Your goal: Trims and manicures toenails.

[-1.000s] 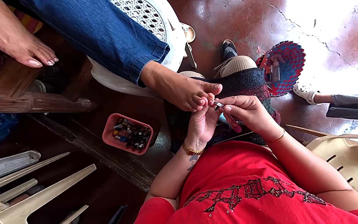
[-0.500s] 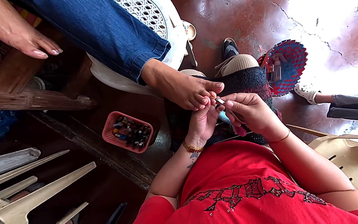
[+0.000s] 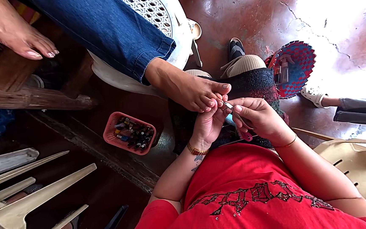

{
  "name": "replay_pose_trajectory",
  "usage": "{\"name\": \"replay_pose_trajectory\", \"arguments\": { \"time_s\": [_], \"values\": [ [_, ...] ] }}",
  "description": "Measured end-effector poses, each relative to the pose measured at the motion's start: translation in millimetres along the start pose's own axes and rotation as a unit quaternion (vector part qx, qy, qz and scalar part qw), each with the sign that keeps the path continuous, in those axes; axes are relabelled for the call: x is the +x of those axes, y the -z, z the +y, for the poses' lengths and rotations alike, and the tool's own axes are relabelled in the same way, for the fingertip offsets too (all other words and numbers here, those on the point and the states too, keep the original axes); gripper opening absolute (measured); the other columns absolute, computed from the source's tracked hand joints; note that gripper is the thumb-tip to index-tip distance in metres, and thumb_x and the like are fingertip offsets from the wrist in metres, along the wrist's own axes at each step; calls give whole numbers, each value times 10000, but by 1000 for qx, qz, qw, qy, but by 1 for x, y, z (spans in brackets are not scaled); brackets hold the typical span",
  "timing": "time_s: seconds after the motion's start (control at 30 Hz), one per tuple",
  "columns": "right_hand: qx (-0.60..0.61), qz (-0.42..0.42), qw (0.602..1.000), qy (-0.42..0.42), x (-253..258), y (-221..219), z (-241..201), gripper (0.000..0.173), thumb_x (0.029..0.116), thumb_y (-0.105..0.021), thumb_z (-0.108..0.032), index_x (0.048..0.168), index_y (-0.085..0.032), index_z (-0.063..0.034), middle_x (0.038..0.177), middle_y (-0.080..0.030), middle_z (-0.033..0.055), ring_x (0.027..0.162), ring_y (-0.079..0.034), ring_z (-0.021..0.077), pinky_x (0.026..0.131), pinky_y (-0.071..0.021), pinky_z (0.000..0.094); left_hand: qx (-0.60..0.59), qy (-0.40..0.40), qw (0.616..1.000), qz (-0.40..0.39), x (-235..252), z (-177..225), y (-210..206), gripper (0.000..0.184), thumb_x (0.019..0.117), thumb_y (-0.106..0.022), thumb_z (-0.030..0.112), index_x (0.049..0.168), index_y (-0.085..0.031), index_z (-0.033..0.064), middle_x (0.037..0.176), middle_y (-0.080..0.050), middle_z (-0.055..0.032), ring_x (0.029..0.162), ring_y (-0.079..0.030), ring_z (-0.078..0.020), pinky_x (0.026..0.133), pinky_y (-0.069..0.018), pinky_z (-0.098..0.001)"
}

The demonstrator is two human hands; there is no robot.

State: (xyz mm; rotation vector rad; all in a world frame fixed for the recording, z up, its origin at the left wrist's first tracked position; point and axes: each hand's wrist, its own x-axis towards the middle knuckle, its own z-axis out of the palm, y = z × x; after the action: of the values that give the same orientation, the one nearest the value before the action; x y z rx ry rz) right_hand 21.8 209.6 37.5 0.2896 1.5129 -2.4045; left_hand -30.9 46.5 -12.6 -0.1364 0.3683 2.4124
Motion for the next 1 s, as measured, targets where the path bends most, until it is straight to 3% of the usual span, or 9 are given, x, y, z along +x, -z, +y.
{"name": "replay_pose_trajectory", "arguments": {
  "time_s": [0.13, 0.3, 0.5, 0.6, 0.7, 0.87, 1.0],
  "values": [
    [-7, -1, 1000, -3, -1, 1, 0, 266, 1065, -514, -118, 1222, -717, -46, 720, -692, 80, 481, -591, 84, 450, -528, 214, 16, -4, 1000, -1, 0, 0, 1, 154, 1042, -572, 199, 1011, -685, 99, 1047, -667, -45, 984, -665, -143, 881, -567, -293],
    [-16, 1, 1000, -2, -2, 1, -2, 266, 1069, -505, -148, 1199, -718, -56, 624, -576, 24, 443, -492, 60, 414, -451, 193, 24, -13, 1000, 0, 0, -1, 3, 149, 1033, -588, 189, 1003, -695, 89, 1062, -675, -55, 997, -668, -155, 898, -567, -303],
    [-13, 2, 1000, -16, -2, 0, -4, 284, 1078, -483, -117, 1234, -706, -35, 692, -681, 76, 462, -585, 80, 425, -518, 210, 47, -26, 999, -4, 1, -2, 4, 154, 1043, -565, 188, 1012, -688, 100, 1067, -670, -43, 1016, -657, -139, 915, -552, -290],
    [-20, 13, 1000, -19, -1, 0, -4, 277, 1073, -483, -135, 1192, -716, -45, 638, -604, 36, 443, -508, 57, 414, -463, 192, 56, -32, 998, 0, 1, -2, 6, 148, 1037, -575, 185, 1012, -694, 101, 1067, -674, -40, 1017, -659, -140, 918, -550, -297],
    [-31, 5, 999, -17, -2, 1, -5, 282, 1075, -492, -144, 1219, -716, -53, 617, -586, 25, 432, -500, 59, 397, -460, 197, 67, -36, 997, -2, 1, -2, 6, 145, 1036, -575, 188, 1019, -692, 105, 1065, -674, -36, 1020, -655, -137, 925, -544, -300],
    [-31, -3, 999, -14, -2, 2, -6, 285, 1076, -489, -116, 1238, -708, -34, 691, -683, 81, 458, -582, 84, 420, -518, 218, 78, -40, 996, 0, 1, -2, 7, 153, 1038, -569, 184, 1011, -700, 110, 1074, -680, -31, 1027, -657, -134, 933, -544, -291],
    [-50, 7, 998, -22, -2, 1, -9, 277, 1069, -486, -127, 1197, -717, -43, 614, -584, 31, 435, -514, 67, 400, -473, 204, 92, -45, 995, 1, 1, -2, 8, 146, 1032, -586, 196, 1000, -708, 122, 1052, -680, -18, 1025, -652, -125, 943, -534, -290]
  ]
}}
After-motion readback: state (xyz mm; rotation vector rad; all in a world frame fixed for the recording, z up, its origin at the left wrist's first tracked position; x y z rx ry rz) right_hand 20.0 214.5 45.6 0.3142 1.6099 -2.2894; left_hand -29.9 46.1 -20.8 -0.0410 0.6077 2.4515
